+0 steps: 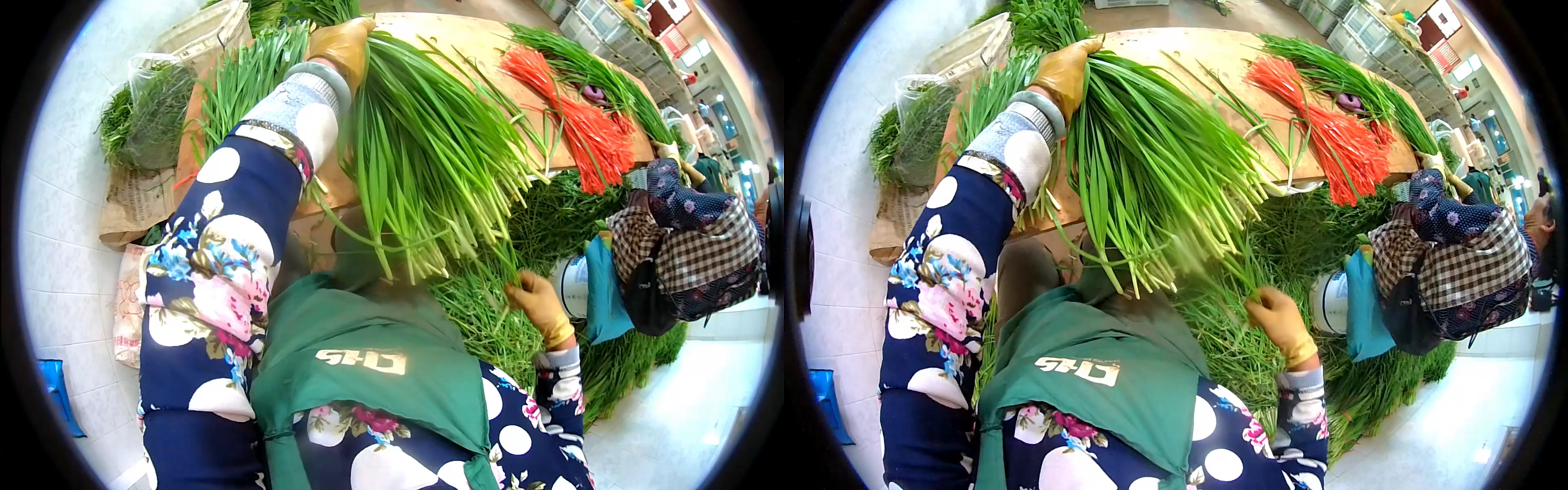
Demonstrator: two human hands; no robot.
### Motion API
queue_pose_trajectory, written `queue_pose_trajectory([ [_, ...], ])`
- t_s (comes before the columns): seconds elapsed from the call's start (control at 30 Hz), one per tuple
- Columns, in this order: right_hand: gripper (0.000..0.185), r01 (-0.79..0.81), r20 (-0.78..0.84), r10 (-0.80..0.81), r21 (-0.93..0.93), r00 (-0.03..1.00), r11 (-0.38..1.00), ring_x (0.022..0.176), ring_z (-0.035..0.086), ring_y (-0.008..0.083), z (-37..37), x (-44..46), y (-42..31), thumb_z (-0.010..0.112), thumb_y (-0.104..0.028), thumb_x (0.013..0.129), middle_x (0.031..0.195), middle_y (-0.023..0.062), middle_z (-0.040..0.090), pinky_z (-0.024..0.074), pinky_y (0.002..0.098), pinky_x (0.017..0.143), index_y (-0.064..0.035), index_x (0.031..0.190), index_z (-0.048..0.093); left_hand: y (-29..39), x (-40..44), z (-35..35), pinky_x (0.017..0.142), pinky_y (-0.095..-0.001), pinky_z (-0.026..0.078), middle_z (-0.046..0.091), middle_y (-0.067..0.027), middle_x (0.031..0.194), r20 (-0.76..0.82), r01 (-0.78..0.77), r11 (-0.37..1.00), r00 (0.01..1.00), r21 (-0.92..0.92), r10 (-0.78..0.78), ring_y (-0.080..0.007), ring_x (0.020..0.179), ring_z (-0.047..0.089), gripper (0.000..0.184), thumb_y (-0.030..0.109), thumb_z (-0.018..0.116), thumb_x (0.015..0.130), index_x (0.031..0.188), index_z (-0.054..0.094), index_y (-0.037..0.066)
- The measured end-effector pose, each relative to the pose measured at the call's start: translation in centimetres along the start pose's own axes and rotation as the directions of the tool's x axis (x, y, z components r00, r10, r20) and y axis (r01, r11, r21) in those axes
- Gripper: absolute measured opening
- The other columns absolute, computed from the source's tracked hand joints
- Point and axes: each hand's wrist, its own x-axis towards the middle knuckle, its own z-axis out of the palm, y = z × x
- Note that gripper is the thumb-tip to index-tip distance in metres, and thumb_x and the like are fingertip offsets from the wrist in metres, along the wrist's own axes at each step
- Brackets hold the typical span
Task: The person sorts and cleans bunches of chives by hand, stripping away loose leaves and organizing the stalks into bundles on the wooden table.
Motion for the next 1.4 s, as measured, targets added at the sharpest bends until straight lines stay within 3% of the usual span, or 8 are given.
queue_pose_trajectory([
  [0.07, 0.028, -0.328, -0.157, 0.297, -0.242, 0.942, 0.913, 0.076, 0.067, 0.0209, -2.4, -0.2, 8.8, 0.066, -0.02, 0.084, 0.086, 0.0149, 0.068, 0.0529, 0.0324, 0.071, -0.0001, 0.103, 0.063, 0.1, -0.2, 0.3, 0.069, -0.0334, 0.053, 0.067, -0.0112, 0.09, -0.031, -0.027, 1.0, 0.999, 0.004, 0.027, -0.0223, 0.072, 0.064, 0.036, 0.022, 0.074, 0.081, 0.102, 0.064, -0.005],
  [0.17, 0.044, -0.399, -0.29, 0.328, -0.849, 0.899, 0.345, 0.095, 0.064, 0.0341, -3.2, -2.0, 11.8, 0.072, -0.029, 0.077, 0.105, 0.0178, 0.066, 0.0512, 0.0425, 0.082, -0.0063, 0.114, 0.061, -0.1, -0.6, 0.4, 0.067, -0.0342, 0.053, 0.067, -0.0117, 0.091, -0.088, -0.064, 0.998, 0.994, 0.012, 0.064, -0.0229, 0.07, 0.064, 0.037, 0.022, 0.074, 0.08, 0.103, 0.062, -0.005],
  [0.3, 0.04, 0.299, -0.208, -0.459, -0.521, 0.864, 0.799, 0.082, 0.063, 0.0308, 2.0, -4.2, -5.4, 0.066, -0.015, 0.083, 0.093, 0.0127, 0.064, 0.0513, 0.0407, 0.074, -0.0078, 0.121, 0.058, -0.9, 1.1, 0.1, 0.065, -0.0365, 0.055, 0.067, -0.0132, 0.091, -0.048, -0.019, 0.999, 0.999, -0.034, 0.017, -0.0244, 0.07, 0.065, 0.032, 0.02, 0.071, 0.083, 0.102, 0.061, -0.004],
  [0.43, 0.042, 0.617, 0.134, -0.881, -0.761, 0.454, 0.202, 0.09, 0.059, 0.024, 6.9, -2.0, -15.0, 0.061, -0.007, 0.079, 0.104, 0.0091, 0.06, 0.05, 0.0349, 0.075, -0.0093, 0.121, 0.057, -0.7, 1.0, 0.3, 0.065, -0.0375, 0.056, 0.067, -0.0129, 0.088, 0.013, 0.03, 0.991, 1.0, -0.13, -0.029, -0.0252, 0.07, 0.065, 0.029, 0.019, 0.068, 0.085, 0.101, 0.06, -0.004],
  [0.5, 0.054, 0.482, 0.178, -0.788, -0.86, 0.589, 0.166, 0.092, 0.058, 0.0283, 9.2, 0.9, -15.2, 0.062, 0.0, 0.072, 0.109, 0.0099, 0.058, 0.0492, 0.0385, 0.079, -0.0099, 0.125, 0.056, 0.0, -0.6, -0.1, 0.085, -0.0336, 0.046, 0.066, -0.0181, 0.106, 0.019, 0.04, 0.997, 0.999, -0.069, -0.039, -0.025, 0.09, 0.062, 0.049, 0.03, 0.071, 0.081, 0.108, 0.062, -0.01],
  [1.1, 0.04, 0.446, -0.035, -0.889, -0.856, 0.457, 0.263, 0.087, 0.054, 0.0298, 10.8, 6.3, -14.4, 0.067, -0.012, 0.074, 0.094, 0.0108, 0.054, 0.0454, 0.0403, 0.074, -0.0154, 0.113, 0.059, 0.2, -0.6, -1.0, 0.07, -0.0325, 0.057, 0.07, -0.0107, 0.089, 0.266, 0.156, 0.981, 0.956, -0.112, -0.122, -0.0212, 0.071, 0.068, 0.03, 0.028, 0.06, 0.09, 0.098, 0.065, 0.0],
  [1.2, 0.007, 0.343, 0.101, -0.785, -0.928, 0.612, 0.148, 0.081, 0.057, 0.0297, 10.5, 6.0, -13.4, 0.06, -0.011, 0.077, 0.083, 0.0096, 0.056, 0.0479, 0.0389, 0.068, -0.0094, 0.083, 0.057, 2.0, -3.3, -0.4, 0.072, -0.0306, 0.056, 0.07, -0.0104, 0.091, 0.287, 0.142, 0.987, 0.951, -0.075, -0.115, -0.02, 0.075, 0.067, 0.03, 0.027, 0.054, 0.093, 0.1, 0.065, 0.0],
  [1.4, 0.012, 0.407, 0.123, -0.648, -0.859, 0.752, 0.31, 0.083, 0.062, 0.0263, 6.5, 2.2, -6.1, 0.061, -0.006, 0.075, 0.088, 0.0097, 0.061, 0.0518, 0.037, 0.071, -0.0095, 0.086, 0.062, 2.1, -3.4, 0.0, 0.07, -0.0347, 0.057, 0.07, -0.0131, 0.091, 0.295, 0.254, 0.954, 0.935, -0.161, -0.199, -0.0252, 0.074, 0.067, 0.029, 0.026, 0.055, 0.093, 0.099, 0.064, -0.001],
])
